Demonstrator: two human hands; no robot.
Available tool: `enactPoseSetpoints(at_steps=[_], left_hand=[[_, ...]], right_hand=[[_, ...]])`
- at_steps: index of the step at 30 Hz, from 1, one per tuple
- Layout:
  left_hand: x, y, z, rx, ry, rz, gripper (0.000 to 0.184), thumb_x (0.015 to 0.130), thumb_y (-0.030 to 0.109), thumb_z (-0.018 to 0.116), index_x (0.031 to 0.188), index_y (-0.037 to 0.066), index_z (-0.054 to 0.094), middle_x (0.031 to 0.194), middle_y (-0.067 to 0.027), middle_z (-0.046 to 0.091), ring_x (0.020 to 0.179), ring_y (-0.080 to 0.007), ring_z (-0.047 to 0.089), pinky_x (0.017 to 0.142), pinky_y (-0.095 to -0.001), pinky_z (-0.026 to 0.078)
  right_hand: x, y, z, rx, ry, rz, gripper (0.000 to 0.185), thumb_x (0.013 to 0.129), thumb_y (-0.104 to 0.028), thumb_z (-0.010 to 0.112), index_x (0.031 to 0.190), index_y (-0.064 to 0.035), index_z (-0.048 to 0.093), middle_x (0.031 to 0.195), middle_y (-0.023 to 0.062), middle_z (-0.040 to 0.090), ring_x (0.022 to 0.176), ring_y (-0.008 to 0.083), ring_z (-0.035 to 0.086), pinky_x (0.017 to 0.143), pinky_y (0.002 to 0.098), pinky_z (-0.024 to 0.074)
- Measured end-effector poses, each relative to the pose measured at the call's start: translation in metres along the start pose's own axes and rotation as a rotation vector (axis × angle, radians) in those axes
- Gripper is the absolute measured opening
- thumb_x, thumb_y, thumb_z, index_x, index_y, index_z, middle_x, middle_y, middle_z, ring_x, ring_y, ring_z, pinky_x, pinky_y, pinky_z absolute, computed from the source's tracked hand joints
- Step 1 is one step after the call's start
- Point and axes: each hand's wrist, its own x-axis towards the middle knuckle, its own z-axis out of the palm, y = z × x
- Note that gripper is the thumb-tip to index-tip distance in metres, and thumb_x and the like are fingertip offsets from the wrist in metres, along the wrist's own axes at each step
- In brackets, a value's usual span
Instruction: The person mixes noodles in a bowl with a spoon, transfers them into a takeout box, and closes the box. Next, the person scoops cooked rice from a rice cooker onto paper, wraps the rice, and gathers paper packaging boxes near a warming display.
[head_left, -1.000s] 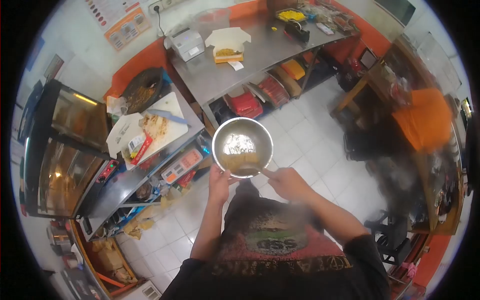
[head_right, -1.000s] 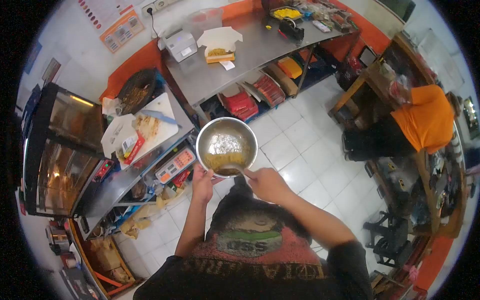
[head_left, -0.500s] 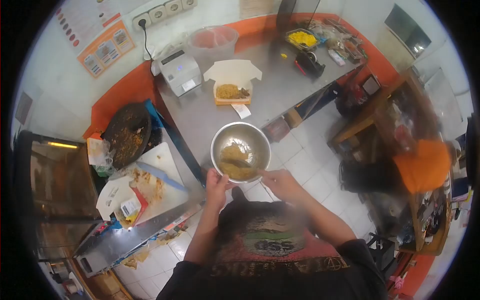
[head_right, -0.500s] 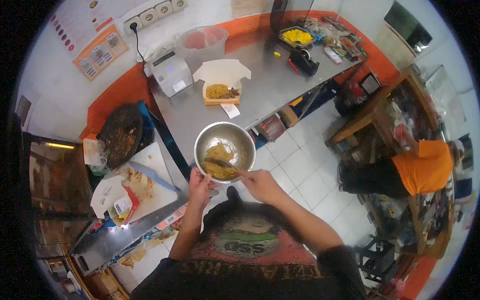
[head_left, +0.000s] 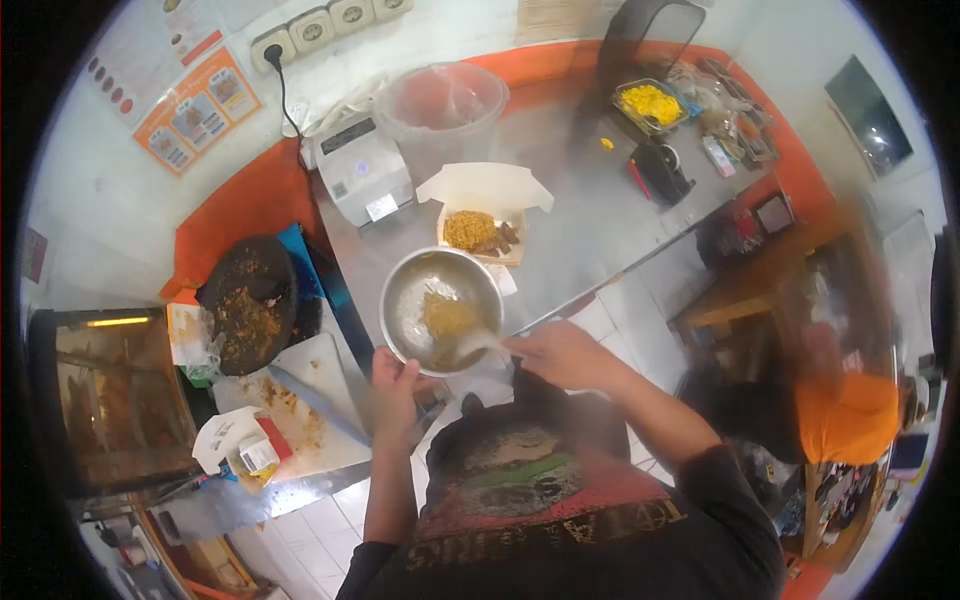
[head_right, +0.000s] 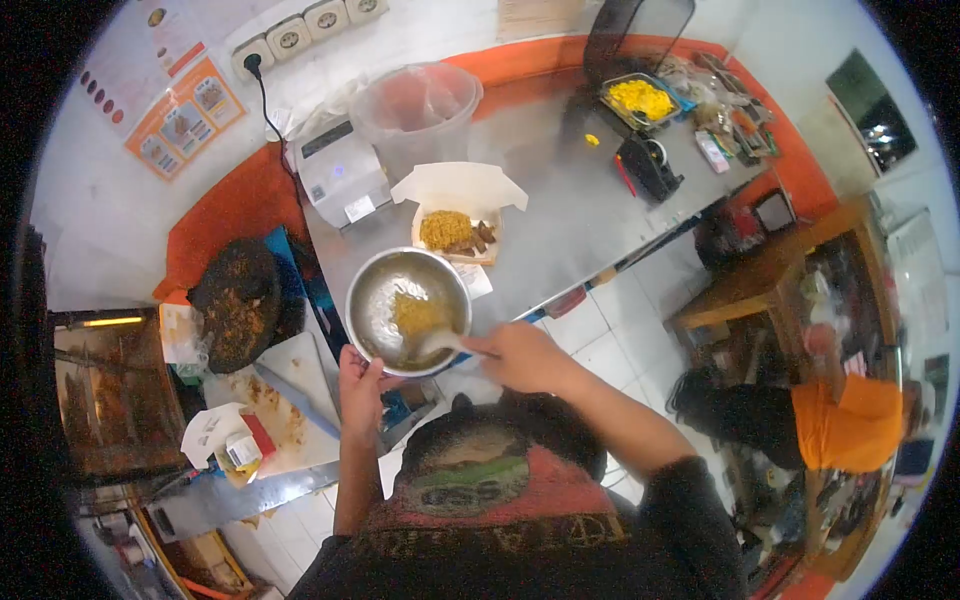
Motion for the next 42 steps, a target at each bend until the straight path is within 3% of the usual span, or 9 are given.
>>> enactPoseSetpoints(at_steps=[3,9,12,17,20,23,26,32,42], left_hand=[[0.016,0.013,0.027,0.014,0.055,0.024,0.016,0.095,0.001,0.049,0.109,0.002,0.042,0.106,-0.0130,0.056,0.091,-0.0198,0.063,0.073,-0.0344,0.060],[0.057,0.026,0.071,0.185,0.177,0.140,0.020,0.094,0.005,0.054,0.111,0.005,0.044,0.104,-0.0087,0.058,0.088,-0.0168,0.063,0.074,-0.0352,0.060],[0.069,0.038,0.084,0.193,0.268,0.140,0.018,0.094,0.005,0.054,0.109,0.005,0.044,0.103,-0.0080,0.057,0.087,-0.0159,0.062,0.073,-0.0344,0.060],[0.086,0.051,0.102,0.151,0.323,0.135,0.014,0.094,0.000,0.052,0.102,0.002,0.040,0.099,-0.0098,0.053,0.088,-0.0170,0.061,0.076,-0.0354,0.063],[0.094,0.050,0.114,0.167,0.315,0.152,0.013,0.094,-0.001,0.051,0.101,0.002,0.040,0.100,-0.0113,0.053,0.089,-0.0185,0.063,0.076,-0.0363,0.063],[0.099,0.052,0.118,0.226,0.321,0.148,0.013,0.094,0.000,0.051,0.100,0.004,0.040,0.099,-0.0096,0.053,0.086,-0.0178,0.062,0.073,-0.0356,0.062],[0.101,0.055,0.118,0.274,0.376,0.115,0.015,0.093,0.003,0.054,0.100,0.008,0.041,0.096,-0.0045,0.052,0.080,-0.0140,0.060,0.068,-0.0329,0.061],[0.111,0.043,0.109,0.165,0.349,0.092,0.014,0.093,0.002,0.053,0.099,0.007,0.041,0.096,-0.0059,0.053,0.079,-0.0146,0.061,0.068,-0.0334,0.062],[0.130,0.037,0.131,0.203,0.349,0.136,0.012,0.094,0.000,0.051,0.099,0.005,0.041,0.096,-0.0079,0.053,0.083,-0.0156,0.062,0.070,-0.0331,0.062]], right_hand=[[0.017,0.011,-0.041,-0.059,0.132,-0.075,0.045,0.082,-0.015,0.063,0.127,-0.0181,0.063,0.084,0.0196,0.062,0.081,0.0383,0.062,0.076,0.0465,0.0488],[0.085,0.054,-0.062,0.049,-0.021,-0.343,0.048,0.081,-0.012,0.065,0.128,-0.0222,0.063,0.092,0.0141,0.064,0.089,0.0337,0.063,0.081,0.0439,0.0491],[0.112,0.083,-0.072,-0.043,-0.055,-0.319,0.052,0.080,-0.009,0.066,0.129,-0.0248,0.062,0.095,0.0112,0.065,0.092,0.0320,0.062,0.082,0.0430,0.0490],[0.133,0.093,-0.104,-0.044,0.046,-0.266,0.052,0.078,-0.005,0.068,0.126,-0.0239,0.064,0.098,0.0119,0.066,0.093,0.0307,0.063,0.082,0.0410,0.0498],[0.138,0.083,-0.107,0.115,-0.028,-0.385,0.051,0.078,-0.005,0.068,0.126,-0.0233,0.065,0.102,0.0125,0.067,0.096,0.0304,0.063,0.084,0.0419,0.0497],[0.151,0.099,-0.088,0.001,-0.045,-0.533,0.051,0.078,-0.006,0.069,0.126,-0.0232,0.065,0.101,0.0135,0.067,0.096,0.0317,0.064,0.084,0.0430,0.0504],[0.164,0.103,-0.101,-0.136,-0.046,-0.349,0.048,0.080,-0.009,0.068,0.126,-0.0228,0.065,0.102,0.0146,0.067,0.096,0.0339,0.064,0.085,0.0431,0.0508],[0.192,0.114,-0.098,0.088,0.150,-0.403,0.045,0.082,-0.013,0.067,0.127,-0.0163,0.063,0.101,0.0205,0.067,0.093,0.0373,0.064,0.083,0.0438,0.0502],[0.191,0.137,-0.099,0.188,-0.020,-0.239,0.045,0.078,-0.013,0.065,0.123,-0.0123,0.065,0.102,0.0215,0.067,0.092,0.0370,0.065,0.085,0.0420,0.0505]])
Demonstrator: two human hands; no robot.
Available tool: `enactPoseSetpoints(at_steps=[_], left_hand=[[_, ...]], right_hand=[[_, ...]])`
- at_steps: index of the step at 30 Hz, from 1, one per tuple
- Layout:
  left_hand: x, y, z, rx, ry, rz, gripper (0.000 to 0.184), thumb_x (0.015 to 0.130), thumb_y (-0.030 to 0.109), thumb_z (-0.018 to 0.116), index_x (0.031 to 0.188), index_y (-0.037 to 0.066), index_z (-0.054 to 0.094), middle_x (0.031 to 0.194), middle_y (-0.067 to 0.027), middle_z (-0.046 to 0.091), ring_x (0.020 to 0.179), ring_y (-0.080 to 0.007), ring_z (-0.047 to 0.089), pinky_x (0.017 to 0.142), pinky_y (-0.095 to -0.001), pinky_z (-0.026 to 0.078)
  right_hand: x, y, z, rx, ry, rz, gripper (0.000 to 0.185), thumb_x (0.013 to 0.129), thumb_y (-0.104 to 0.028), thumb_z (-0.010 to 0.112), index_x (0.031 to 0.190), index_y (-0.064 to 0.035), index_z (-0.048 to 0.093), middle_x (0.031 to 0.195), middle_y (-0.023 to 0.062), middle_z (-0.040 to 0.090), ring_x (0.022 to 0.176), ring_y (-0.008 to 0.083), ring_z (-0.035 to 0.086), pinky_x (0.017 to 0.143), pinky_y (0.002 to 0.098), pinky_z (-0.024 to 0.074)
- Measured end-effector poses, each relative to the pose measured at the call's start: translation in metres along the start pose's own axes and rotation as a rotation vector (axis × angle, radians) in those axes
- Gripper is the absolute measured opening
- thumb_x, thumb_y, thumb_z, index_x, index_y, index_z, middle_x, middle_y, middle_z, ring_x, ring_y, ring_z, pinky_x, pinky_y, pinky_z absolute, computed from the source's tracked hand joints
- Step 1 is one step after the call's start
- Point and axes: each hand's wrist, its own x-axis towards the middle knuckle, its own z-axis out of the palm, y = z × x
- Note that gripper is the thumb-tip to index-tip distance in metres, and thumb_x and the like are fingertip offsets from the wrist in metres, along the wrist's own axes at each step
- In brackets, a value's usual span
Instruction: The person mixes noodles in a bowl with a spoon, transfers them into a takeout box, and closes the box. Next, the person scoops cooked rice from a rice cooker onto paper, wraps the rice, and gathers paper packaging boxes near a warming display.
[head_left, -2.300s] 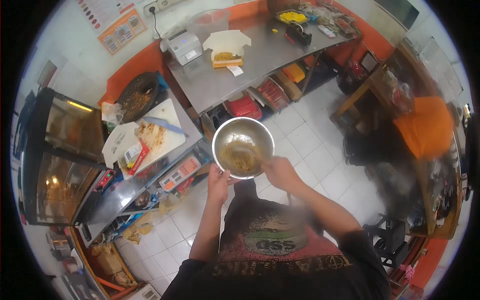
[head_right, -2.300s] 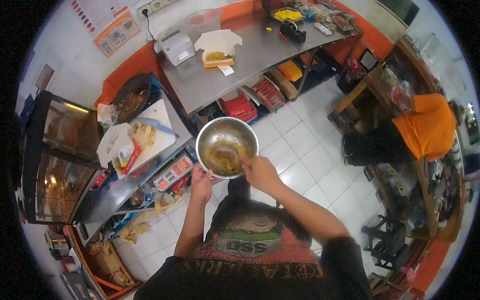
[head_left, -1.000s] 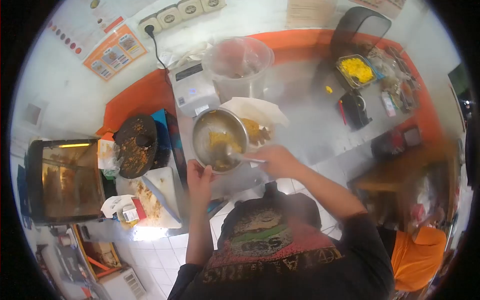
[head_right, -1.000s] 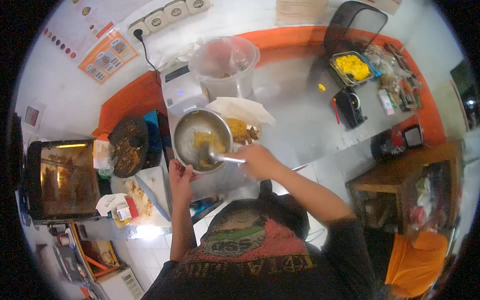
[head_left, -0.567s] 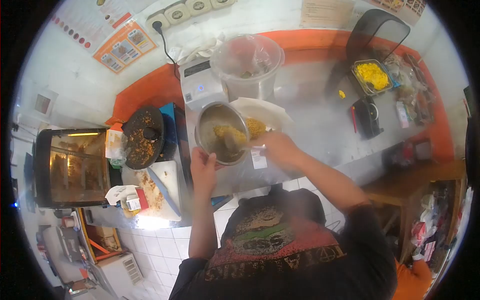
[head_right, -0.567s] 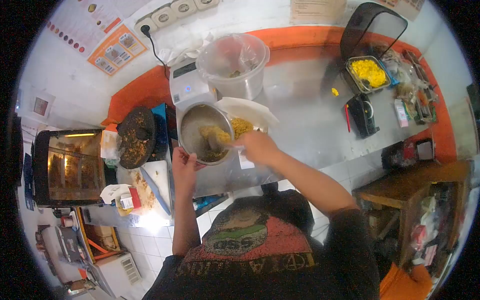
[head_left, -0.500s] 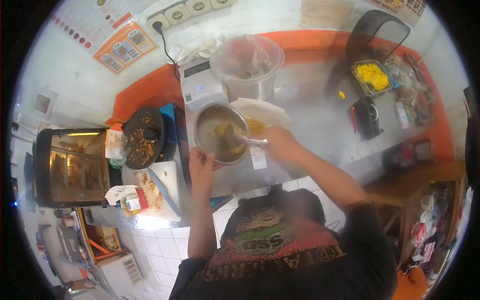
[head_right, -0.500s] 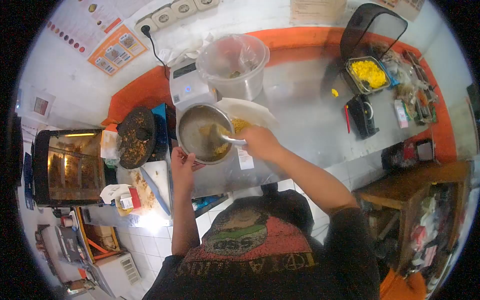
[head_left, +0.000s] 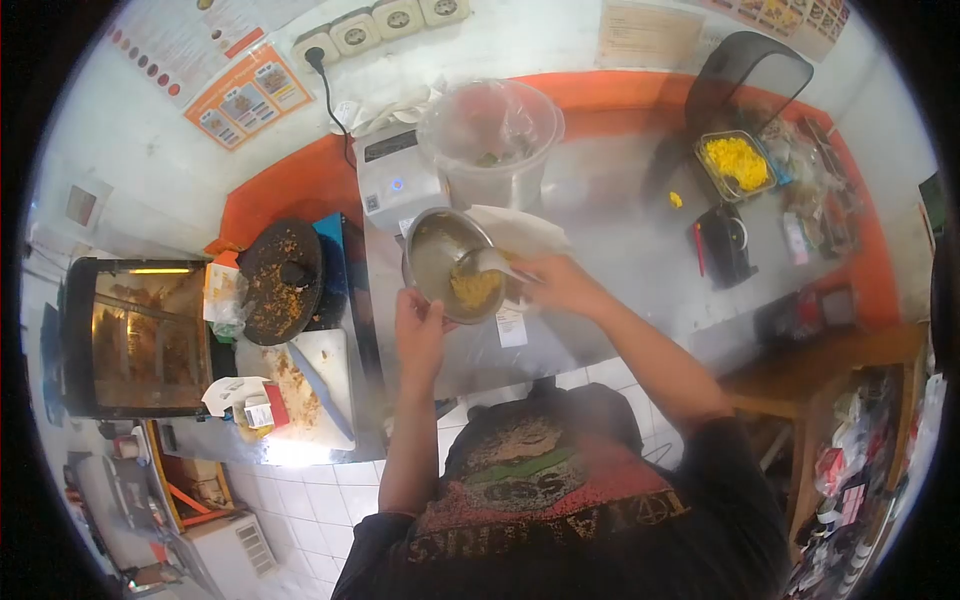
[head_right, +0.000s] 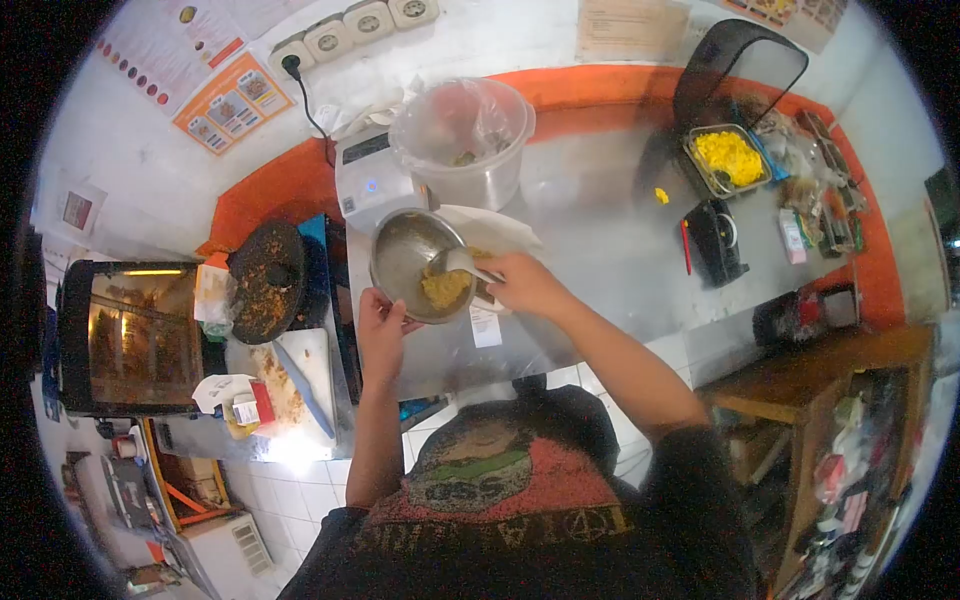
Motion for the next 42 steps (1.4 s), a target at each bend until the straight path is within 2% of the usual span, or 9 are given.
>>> enactPoseSetpoints(at_steps=[5,8,11,14,17,20,29,37,42], left_hand=[[0.007,-0.006,0.005,0.012,0.022,0.067,0.013,0.093,0.000,0.052,0.101,0.003,0.042,0.093,-0.0082,0.052,0.082,-0.0148,0.061,0.067,-0.0306,0.061],[0.010,-0.004,0.009,0.053,0.027,0.064,0.013,0.093,0.000,0.052,0.100,0.002,0.042,0.091,-0.0087,0.053,0.078,-0.0147,0.061,0.065,-0.0300,0.061],[0.012,-0.002,0.009,0.091,0.043,0.024,0.014,0.092,-0.001,0.053,0.100,0.001,0.042,0.088,-0.0086,0.053,0.074,-0.0142,0.062,0.062,-0.0290,0.060],[0.008,0.005,0.011,0.130,0.053,0.022,0.012,0.091,-0.002,0.053,0.097,0.001,0.043,0.087,-0.0086,0.053,0.071,-0.0140,0.062,0.060,-0.0284,0.060],[0.011,-0.001,0.010,0.172,0.008,0.068,0.012,0.090,-0.002,0.052,0.095,0.002,0.042,0.087,-0.0093,0.053,0.071,-0.0150,0.063,0.058,-0.0286,0.060],[0.012,0.007,0.010,0.245,0.005,0.069,0.014,0.091,-0.002,0.052,0.094,0.004,0.040,0.090,-0.0103,0.054,0.070,-0.0167,0.064,0.059,-0.0294,0.062],[0.020,0.016,0.009,0.210,0.130,0.034,0.014,0.089,-0.002,0.053,0.092,0.004,0.041,0.089,-0.0106,0.051,0.069,-0.0184,0.064,0.057,-0.0312,0.063],[0.031,-0.010,0.006,0.401,0.207,0.136,0.013,0.084,-0.001,0.060,0.089,0.000,0.048,0.081,-0.0084,0.052,0.073,-0.0175,0.055,0.057,-0.0338,0.052],[0.023,0.015,0.019,0.274,0.191,0.023,0.012,0.084,0.000,0.060,0.091,0.000,0.050,0.078,-0.0081,0.052,0.072,-0.0174,0.055,0.059,-0.0338,0.050]], right_hand=[[-0.028,-0.024,-0.008,-0.165,-0.123,0.056,0.050,0.078,-0.011,0.066,0.126,-0.0235,0.064,0.105,0.0180,0.068,0.095,0.0346,0.065,0.087,0.0422,0.0505],[-0.029,-0.018,-0.001,-0.284,-0.061,0.077,0.053,0.079,-0.011,0.067,0.127,-0.0311,0.063,0.106,0.0146,0.068,0.096,0.0336,0.064,0.087,0.0428,0.0510],[-0.027,-0.020,-0.003,-0.309,0.057,0.110,0.053,0.079,-0.012,0.068,0.128,-0.0323,0.063,0.106,0.0116,0.068,0.098,0.0324,0.064,0.086,0.0435,0.0516],[-0.026,-0.024,0.000,-0.254,0.100,0.022,0.052,0.079,-0.012,0.067,0.127,-0.0325,0.063,0.105,0.0104,0.068,0.098,0.0326,0.064,0.085,0.0442,0.0518],[-0.025,-0.017,0.023,-0.248,0.005,-0.040,0.052,0.079,-0.011,0.067,0.127,-0.0321,0.063,0.103,0.0105,0.068,0.096,0.0319,0.064,0.083,0.0445,0.0520],[-0.027,-0.007,0.032,-0.339,-0.004,-0.043,0.053,0.080,-0.009,0.065,0.127,-0.0324,0.062,0.102,0.0097,0.068,0.095,0.0306,0.064,0.082,0.0435,0.0523],[-0.036,0.025,0.012,-0.250,0.118,-0.002,0.055,0.081,-0.009,0.064,0.128,-0.0374,0.061,0.103,0.0059,0.068,0.092,0.0302,0.064,0.079,0.0424,0.0521],[-0.043,0.043,0.005,-0.174,0.225,0.019,0.054,0.078,-0.010,0.068,0.128,-0.0312,0.062,0.110,0.0081,0.069,0.095,0.0315,0.064,0.084,0.0412,0.0516],[-0.041,0.034,0.012,-0.077,0.248,-0.047,0.053,0.079,-0.010,0.068,0.129,-0.0261,0.062,0.110,0.0111,0.068,0.097,0.0319,0.064,0.085,0.0423,0.0514]])
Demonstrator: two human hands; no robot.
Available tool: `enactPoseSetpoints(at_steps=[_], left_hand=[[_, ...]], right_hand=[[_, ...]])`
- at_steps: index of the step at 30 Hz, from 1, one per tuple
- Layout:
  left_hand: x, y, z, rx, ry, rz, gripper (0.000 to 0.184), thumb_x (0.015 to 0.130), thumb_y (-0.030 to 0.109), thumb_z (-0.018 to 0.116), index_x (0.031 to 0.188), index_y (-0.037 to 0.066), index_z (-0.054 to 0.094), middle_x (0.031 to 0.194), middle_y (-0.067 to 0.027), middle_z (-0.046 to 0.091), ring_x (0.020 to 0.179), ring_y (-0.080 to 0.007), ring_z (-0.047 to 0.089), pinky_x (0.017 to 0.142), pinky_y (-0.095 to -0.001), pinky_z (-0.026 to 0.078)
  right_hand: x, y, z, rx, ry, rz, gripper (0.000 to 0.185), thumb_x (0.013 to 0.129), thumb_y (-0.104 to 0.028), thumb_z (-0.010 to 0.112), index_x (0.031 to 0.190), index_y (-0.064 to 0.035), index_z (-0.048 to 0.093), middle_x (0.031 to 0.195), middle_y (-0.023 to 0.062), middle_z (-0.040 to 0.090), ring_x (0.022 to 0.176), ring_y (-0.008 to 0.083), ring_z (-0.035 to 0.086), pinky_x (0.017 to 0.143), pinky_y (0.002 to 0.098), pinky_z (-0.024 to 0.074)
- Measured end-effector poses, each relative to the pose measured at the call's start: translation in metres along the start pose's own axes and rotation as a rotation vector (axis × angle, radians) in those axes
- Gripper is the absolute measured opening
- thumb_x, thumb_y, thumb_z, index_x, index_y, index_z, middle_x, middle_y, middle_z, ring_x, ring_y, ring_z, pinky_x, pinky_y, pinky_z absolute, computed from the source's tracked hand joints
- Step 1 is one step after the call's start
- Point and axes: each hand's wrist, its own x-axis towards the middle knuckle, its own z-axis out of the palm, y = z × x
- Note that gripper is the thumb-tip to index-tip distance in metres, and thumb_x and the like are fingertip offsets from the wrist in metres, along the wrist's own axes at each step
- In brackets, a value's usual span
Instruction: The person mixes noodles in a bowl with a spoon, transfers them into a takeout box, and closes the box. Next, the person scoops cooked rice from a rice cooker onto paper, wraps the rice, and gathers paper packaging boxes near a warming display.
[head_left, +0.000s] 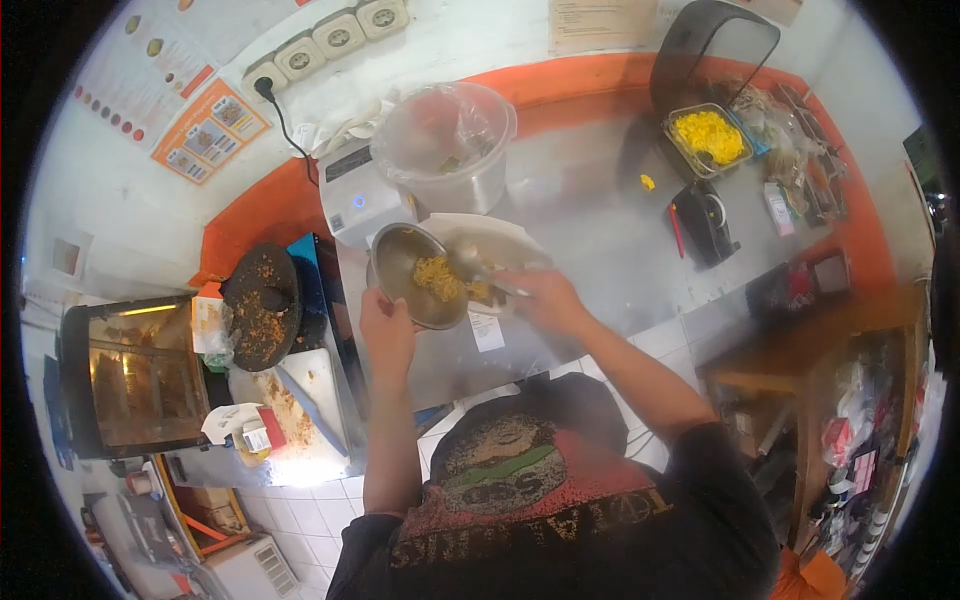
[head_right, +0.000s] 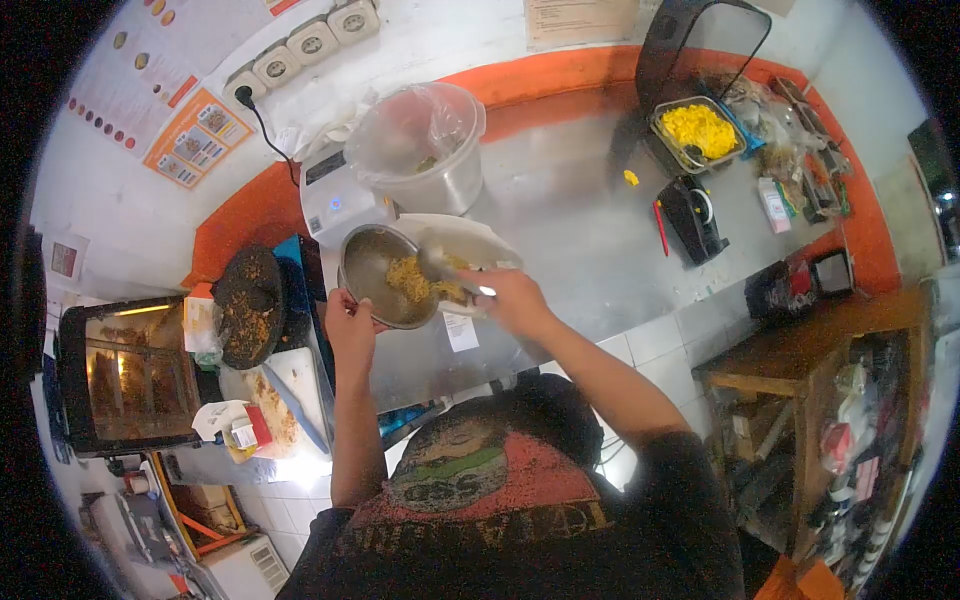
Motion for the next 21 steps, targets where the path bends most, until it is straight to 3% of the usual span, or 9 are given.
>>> enactPoseSetpoints(at_steps=[2,7,16,21], left_hand=[[-0.002,-0.001,0.002,0.029,-0.021,0.010,0.012,0.084,0.000,0.060,0.091,0.000,0.050,0.078,-0.0081,0.052,0.071,-0.0174,0.056,0.058,-0.0335,0.052],[0.004,-0.012,-0.001,0.242,-0.040,0.163,0.013,0.084,-0.002,0.059,0.091,-0.001,0.048,0.079,-0.0087,0.053,0.071,-0.0176,0.061,0.052,-0.0319,0.059],[-0.003,0.003,-0.013,0.030,-0.015,0.017,0.015,0.083,-0.003,0.057,0.089,0.001,0.044,0.082,-0.0110,0.053,0.071,-0.0189,0.064,0.050,-0.0321,0.061],[0.002,-0.002,-0.015,0.093,-0.018,0.082,0.014,0.084,-0.003,0.057,0.090,0.001,0.044,0.082,-0.0096,0.053,0.072,-0.0182,0.064,0.051,-0.0320,0.062]], right_hand=[[-0.001,-0.016,0.012,0.104,-0.014,-0.040,0.052,0.079,-0.010,0.066,0.129,-0.0257,0.062,0.109,0.0116,0.068,0.096,0.0321,0.065,0.084,0.0431,0.0514],[0.006,-0.013,0.048,-0.051,-0.088,0.017,0.051,0.080,-0.010,0.064,0.128,-0.0287,0.062,0.102,0.0109,0.069,0.093,0.0324,0.065,0.080,0.0437,0.0522],[-0.007,0.002,0.012,0.022,0.027,0.070,0.051,0.079,-0.011,0.066,0.126,-0.0294,0.063,0.104,0.0118,0.069,0.089,0.0330,0.066,0.080,0.0416,0.0531],[-0.014,-0.002,0.002,0.055,0.039,0.178,0.051,0.079,-0.011,0.067,0.127,-0.0283,0.063,0.107,0.0133,0.069,0.090,0.0328,0.066,0.081,0.0401,0.0532]])
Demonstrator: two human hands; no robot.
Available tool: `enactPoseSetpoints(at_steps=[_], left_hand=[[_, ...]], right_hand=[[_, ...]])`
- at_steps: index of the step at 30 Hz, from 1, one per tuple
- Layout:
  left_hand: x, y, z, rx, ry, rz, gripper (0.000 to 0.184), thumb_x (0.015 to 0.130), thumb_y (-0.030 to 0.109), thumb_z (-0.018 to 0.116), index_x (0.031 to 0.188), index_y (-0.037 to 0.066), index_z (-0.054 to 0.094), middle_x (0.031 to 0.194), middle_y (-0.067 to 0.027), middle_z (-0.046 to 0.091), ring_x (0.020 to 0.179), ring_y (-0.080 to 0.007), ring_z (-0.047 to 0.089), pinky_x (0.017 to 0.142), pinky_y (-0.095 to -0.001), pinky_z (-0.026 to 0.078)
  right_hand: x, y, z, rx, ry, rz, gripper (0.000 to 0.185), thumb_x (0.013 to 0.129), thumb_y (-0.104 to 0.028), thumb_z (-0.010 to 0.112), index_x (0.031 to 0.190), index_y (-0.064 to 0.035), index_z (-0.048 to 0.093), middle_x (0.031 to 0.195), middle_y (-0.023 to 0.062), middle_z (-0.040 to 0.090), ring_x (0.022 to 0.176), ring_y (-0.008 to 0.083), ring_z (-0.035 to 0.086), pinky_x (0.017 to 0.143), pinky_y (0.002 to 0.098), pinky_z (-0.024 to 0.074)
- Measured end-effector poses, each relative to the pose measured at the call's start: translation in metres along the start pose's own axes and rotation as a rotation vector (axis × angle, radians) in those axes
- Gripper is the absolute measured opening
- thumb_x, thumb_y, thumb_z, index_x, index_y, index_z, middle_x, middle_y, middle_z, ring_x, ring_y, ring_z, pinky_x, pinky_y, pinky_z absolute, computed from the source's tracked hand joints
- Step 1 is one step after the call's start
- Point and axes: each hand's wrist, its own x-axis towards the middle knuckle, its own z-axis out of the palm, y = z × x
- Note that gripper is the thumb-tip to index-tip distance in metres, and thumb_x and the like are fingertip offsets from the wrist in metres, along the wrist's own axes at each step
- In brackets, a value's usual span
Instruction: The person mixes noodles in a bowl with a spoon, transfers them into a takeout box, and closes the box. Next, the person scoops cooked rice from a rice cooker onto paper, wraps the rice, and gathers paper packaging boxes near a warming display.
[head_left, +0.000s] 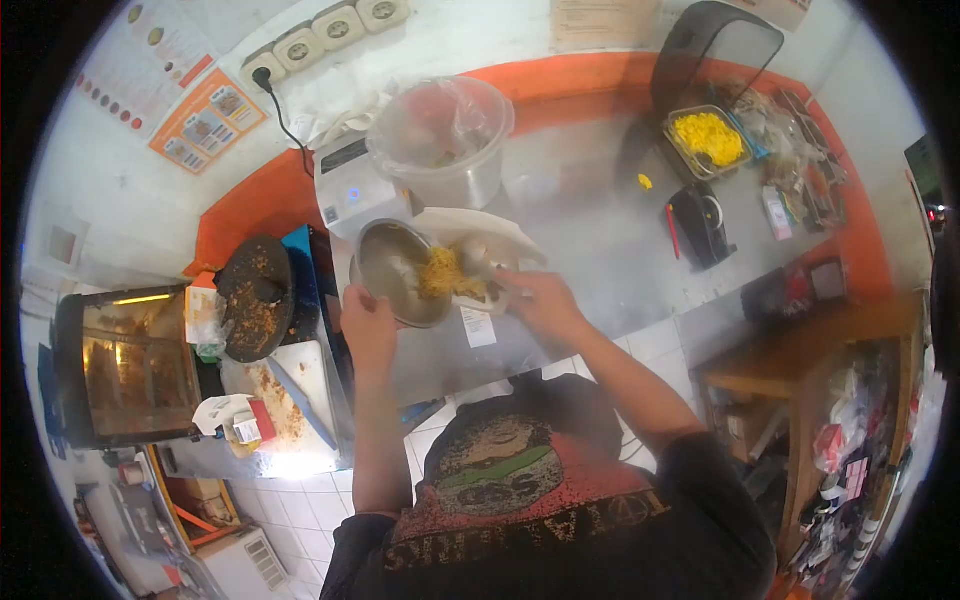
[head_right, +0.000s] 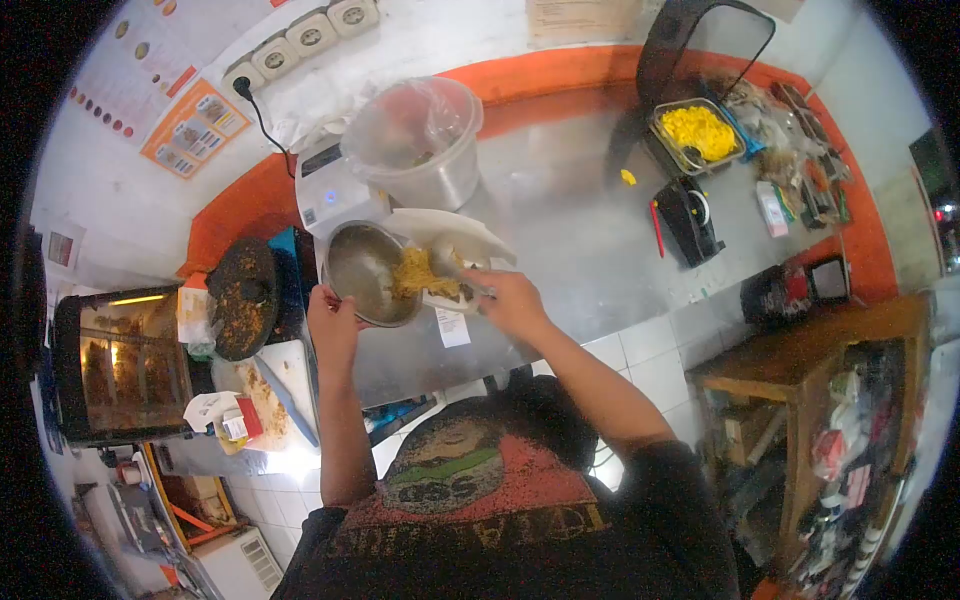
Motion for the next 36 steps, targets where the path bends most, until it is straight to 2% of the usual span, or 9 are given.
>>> enactPoseSetpoints(at_steps=[5,8,11,20,24,25,28,31,36], left_hand=[[0.002,0.002,0.001,-0.002,-0.042,-0.023,0.013,0.086,-0.003,0.056,0.092,0.002,0.045,0.082,-0.0083,0.053,0.071,-0.0166,0.063,0.053,-0.0315,0.062],[-0.004,0.013,0.005,-0.017,-0.066,-0.033,0.013,0.087,-0.003,0.056,0.092,0.002,0.046,0.080,-0.0077,0.054,0.070,-0.0155,0.062,0.054,-0.0302,0.061],[-0.007,0.022,0.004,0.068,-0.099,-0.003,0.013,0.087,-0.003,0.057,0.091,0.003,0.046,0.079,-0.0076,0.054,0.068,-0.0144,0.062,0.053,-0.0291,0.059],[-0.007,0.024,-0.005,0.127,-0.061,0.044,0.014,0.088,0.001,0.058,0.089,0.004,0.045,0.077,-0.0077,0.056,0.065,-0.0139,0.060,0.052,-0.0287,0.054],[0.001,0.002,0.000,0.151,-0.052,0.141,0.013,0.086,0.002,0.059,0.090,0.002,0.047,0.078,-0.0086,0.056,0.069,-0.0150,0.061,0.054,-0.0292,0.053],[0.003,0.001,0.000,0.196,-0.042,0.183,0.013,0.086,0.001,0.059,0.090,0.002,0.047,0.079,-0.0089,0.056,0.070,-0.0152,0.061,0.054,-0.0291,0.053],[-0.002,0.016,0.005,0.124,-0.076,0.064,0.012,0.085,0.001,0.059,0.092,0.001,0.049,0.078,-0.0091,0.056,0.072,-0.0153,0.061,0.055,-0.0292,0.053],[0.005,0.002,0.007,0.251,-0.105,0.196,0.012,0.085,0.000,0.059,0.092,0.001,0.050,0.079,-0.0091,0.057,0.072,-0.0158,0.062,0.058,-0.0294,0.055],[0.003,0.014,0.004,0.038,-0.080,0.044,0.014,0.085,-0.001,0.059,0.090,0.002,0.047,0.079,-0.0076,0.056,0.072,-0.0165,0.062,0.056,-0.0302,0.057]], right_hand=[[-0.004,0.000,0.019,0.134,0.055,-0.099,0.052,0.079,-0.009,0.068,0.128,-0.0276,0.062,0.108,0.0146,0.068,0.093,0.0334,0.066,0.082,0.0413,0.0531],[-0.008,-0.023,0.031,0.070,-0.072,-0.154,0.051,0.080,-0.009,0.066,0.128,-0.0260,0.062,0.108,0.0155,0.067,0.093,0.0343,0.065,0.082,0.0428,0.0527],[-0.007,-0.036,0.036,-0.030,-0.234,-0.044,0.057,0.081,-0.007,0.065,0.132,-0.0304,0.059,0.107,0.0136,0.067,0.097,0.0336,0.064,0.085,0.0417,0.0506],[-0.003,0.005,0.012,-0.084,-0.036,-0.101,0.048,0.080,-0.012,0.066,0.125,-0.0285,0.064,0.105,0.0112,0.069,0.093,0.0346,0.064,0.081,0.0438,0.0522],[-0.009,-0.018,0.004,-0.011,0.031,-0.013,0.049,0.079,-0.006,0.064,0.125,-0.0226,0.065,0.111,0.0117,0.068,0.099,0.0332,0.064,0.087,0.0393,0.0504],[-0.010,-0.021,0.008,-0.004,0.048,-0.021,0.048,0.079,-0.007,0.064,0.125,-0.0227,0.065,0.109,0.0119,0.068,0.097,0.0337,0.064,0.085,0.0406,0.0512],[-0.004,-0.034,0.028,0.021,0.078,-0.066,0.047,0.080,-0.009,0.064,0.125,-0.0225,0.064,0.105,0.0127,0.068,0.093,0.0347,0.065,0.079,0.0434,0.0528],[0.007,-0.036,0.049,0.032,0.054,-0.104,0.045,0.080,-0.007,0.062,0.123,-0.0211,0.066,0.106,0.0137,0.068,0.095,0.0349,0.065,0.080,0.0443,0.0523],[0.001,-0.024,0.040,-0.027,0.088,-0.044,0.042,0.081,-0.007,0.062,0.121,-0.0174,0.066,0.108,0.0144,0.068,0.096,0.0361,0.064,0.082,0.0439,0.0523]])
